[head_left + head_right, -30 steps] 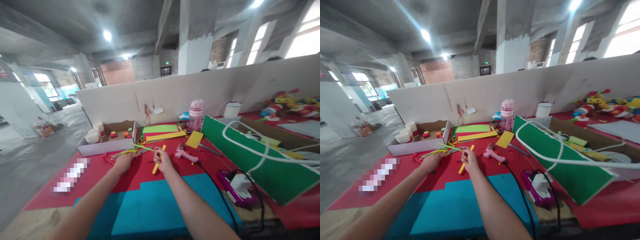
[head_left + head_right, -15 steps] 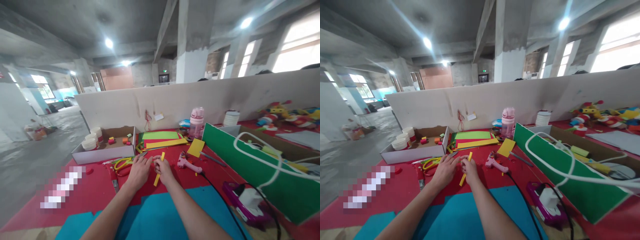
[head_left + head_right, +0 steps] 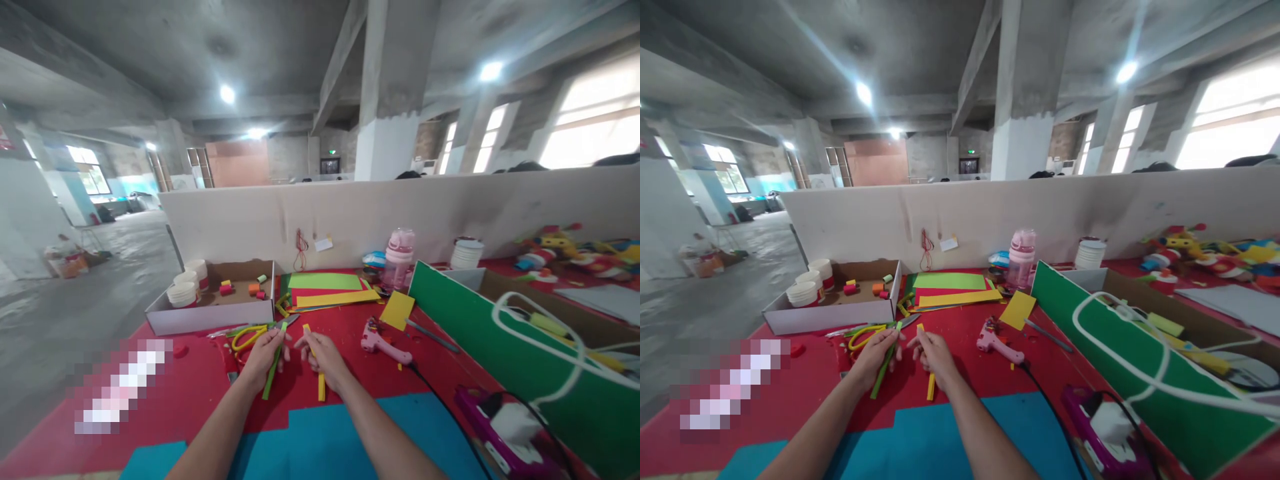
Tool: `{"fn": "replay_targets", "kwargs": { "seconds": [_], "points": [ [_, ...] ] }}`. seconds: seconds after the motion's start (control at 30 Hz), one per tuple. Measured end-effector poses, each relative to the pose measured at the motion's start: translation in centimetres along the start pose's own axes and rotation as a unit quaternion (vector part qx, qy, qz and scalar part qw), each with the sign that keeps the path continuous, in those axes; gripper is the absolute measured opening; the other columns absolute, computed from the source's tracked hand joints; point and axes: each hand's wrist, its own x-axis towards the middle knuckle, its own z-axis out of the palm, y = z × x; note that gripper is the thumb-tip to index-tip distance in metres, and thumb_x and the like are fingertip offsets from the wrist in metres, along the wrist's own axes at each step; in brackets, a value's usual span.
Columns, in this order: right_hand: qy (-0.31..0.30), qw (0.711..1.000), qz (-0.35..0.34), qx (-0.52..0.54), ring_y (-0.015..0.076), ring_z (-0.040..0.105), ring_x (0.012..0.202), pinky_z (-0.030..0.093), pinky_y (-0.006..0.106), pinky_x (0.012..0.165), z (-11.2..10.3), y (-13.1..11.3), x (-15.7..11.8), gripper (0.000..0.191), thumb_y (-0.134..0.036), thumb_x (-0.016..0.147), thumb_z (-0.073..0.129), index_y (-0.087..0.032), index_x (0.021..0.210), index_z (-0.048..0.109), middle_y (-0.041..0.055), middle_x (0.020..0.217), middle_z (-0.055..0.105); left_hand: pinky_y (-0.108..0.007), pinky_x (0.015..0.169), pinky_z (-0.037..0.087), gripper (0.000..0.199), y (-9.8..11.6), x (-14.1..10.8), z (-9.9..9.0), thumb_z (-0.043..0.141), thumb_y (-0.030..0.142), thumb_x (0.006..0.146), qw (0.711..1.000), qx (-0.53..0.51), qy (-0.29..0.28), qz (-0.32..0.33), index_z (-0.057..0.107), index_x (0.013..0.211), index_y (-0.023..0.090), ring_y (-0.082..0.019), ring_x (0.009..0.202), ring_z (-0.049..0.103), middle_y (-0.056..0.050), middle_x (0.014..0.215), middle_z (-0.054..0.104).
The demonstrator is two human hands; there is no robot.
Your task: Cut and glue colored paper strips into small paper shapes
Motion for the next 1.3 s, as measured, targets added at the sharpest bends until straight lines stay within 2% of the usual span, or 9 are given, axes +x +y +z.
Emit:
{"fn": "replay_targets", "kwargs": {
  "seconds": [0.2, 0.4, 0.5, 0.6, 0.7, 0.77, 0.87, 1.1, 1.3],
  "points": [
    [0.045, 0.999, 0.015, 0.007, 0.0033, 0.022, 0.031, 0.014, 0.016, 0.032, 0.3, 0.1, -0.1, 0.053, -0.066, 0.07, 0.058, -0.019, 0.094, 0.052, -0.0085, 0.046, 0.051, -0.019, 0.038, 0.035, 0.072, 0.1, -0.6, 0.2, 0.054, 0.048, 0.081, 0.999, -0.006, -0.046, 0.022, 0.03, 0.14, 0.014, -0.009, 0.035, 0.044, 0.005, 0.051, 0.055],
    [0.036, 0.999, 0.009, 0.005, 0.0018, 0.024, 0.031, 0.014, 0.018, 0.033, 0.2, 0.9, 0.3, 0.045, -0.059, 0.064, 0.068, -0.018, 0.07, 0.051, -0.0088, 0.044, 0.043, -0.02, 0.042, 0.038, 0.074, -0.6, -1.2, 2.8, 0.05, 0.041, 0.085, 0.994, 0.024, -0.106, -0.002, 0.018, 0.147, 0.017, -0.01, 0.043, 0.047, 0.005, 0.058, 0.051],
    [0.075, 0.997, -0.01, 0.003, 0.0029, 0.027, 0.032, 0.015, 0.019, 0.034, 0.2, 1.3, 0.5, 0.045, -0.059, 0.062, 0.069, -0.016, 0.069, 0.055, -0.008, 0.044, 0.042, -0.026, 0.053, 0.044, 0.063, 0.7, -1.2, 1.7, 0.044, 0.039, 0.089, 0.987, 0.138, -0.067, 0.05, 0.026, 0.146, 0.018, -0.014, 0.051, 0.053, 0.0, 0.065, 0.057],
    [0.096, 0.995, -0.025, 0.0, 0.0032, 0.028, 0.035, 0.016, 0.019, 0.035, 0.2, 1.3, 0.5, 0.046, -0.058, 0.065, 0.067, -0.014, 0.076, 0.063, -0.0065, 0.048, 0.044, -0.034, 0.076, 0.045, 0.047, 3.6, -1.8, -3.3, 0.043, 0.028, 0.088, 0.898, 0.399, 0.143, 0.117, 0.046, 0.135, 0.022, -0.022, 0.079, 0.061, -0.008, 0.083, 0.065],
    [0.09, 0.995, -0.026, -0.029, 0.0035, 0.029, 0.037, 0.017, 0.019, 0.036, 0.3, 1.2, 0.4, 0.044, -0.056, 0.067, 0.066, -0.013, 0.079, 0.066, -0.0055, 0.051, 0.045, -0.047, 0.085, 0.041, 0.043, 5.5, -3.2, -10.0, 0.041, 0.019, 0.084, 0.731, 0.601, 0.324, 0.009, 0.056, 0.124, 0.019, -0.035, 0.107, 0.052, -0.018, 0.11, 0.061],
    [0.082, 0.995, -0.027, -0.046, 0.0037, 0.03, 0.038, 0.018, 0.019, 0.037, 0.3, 1.2, 0.3, 0.043, -0.054, 0.069, 0.065, -0.013, 0.08, 0.067, -0.0052, 0.052, 0.046, -0.051, 0.084, 0.04, 0.039, 5.4, -3.9, -13.5, 0.043, 0.019, 0.081, 0.685, 0.642, 0.329, -0.097, 0.061, 0.115, 0.018, -0.04, 0.114, 0.047, -0.02, 0.117, 0.057],
    [0.071, 0.996, -0.027, -0.049, 0.0037, 0.03, 0.039, 0.018, 0.019, 0.037, 0.2, 1.3, 0.4, 0.043, -0.054, 0.07, 0.064, -0.013, 0.082, 0.067, -0.0052, 0.053, 0.046, -0.052, 0.084, 0.041, 0.038, 3.6, -4.3, -15.9, 0.04, 0.019, 0.081, 0.673, 0.667, 0.29, -0.134, 0.062, 0.112, 0.016, -0.04, 0.114, 0.046, -0.021, 0.119, 0.055],
    [0.047, 0.999, -0.013, 0.002, 0.0025, 0.026, 0.038, 0.015, 0.019, 0.037, 0.1, 1.1, 0.3, 0.048, -0.059, 0.069, 0.064, -0.013, 0.083, 0.066, -0.0055, 0.052, 0.046, -0.04, 0.082, 0.044, 0.034, 1.8, -3.9, -16.6, 0.04, 0.016, 0.081, 0.681, 0.676, 0.269, -0.09, 0.067, 0.1, 0.008, -0.034, 0.101, 0.055, -0.023, 0.105, 0.058],
    [0.04, 0.999, -0.017, 0.007, 0.0025, 0.025, 0.038, 0.014, 0.02, 0.038, 0.3, 1.0, 0.0, 0.053, -0.061, 0.07, 0.062, -0.011, 0.086, 0.067, -0.0043, 0.054, 0.047, -0.036, 0.083, 0.042, 0.03, 4.3, -3.0, -13.1, 0.046, 0.023, 0.083, 0.707, 0.648, 0.283, -0.033, 0.06, 0.108, 0.013, -0.03, 0.102, 0.053, -0.018, 0.102, 0.061]
  ]
}}
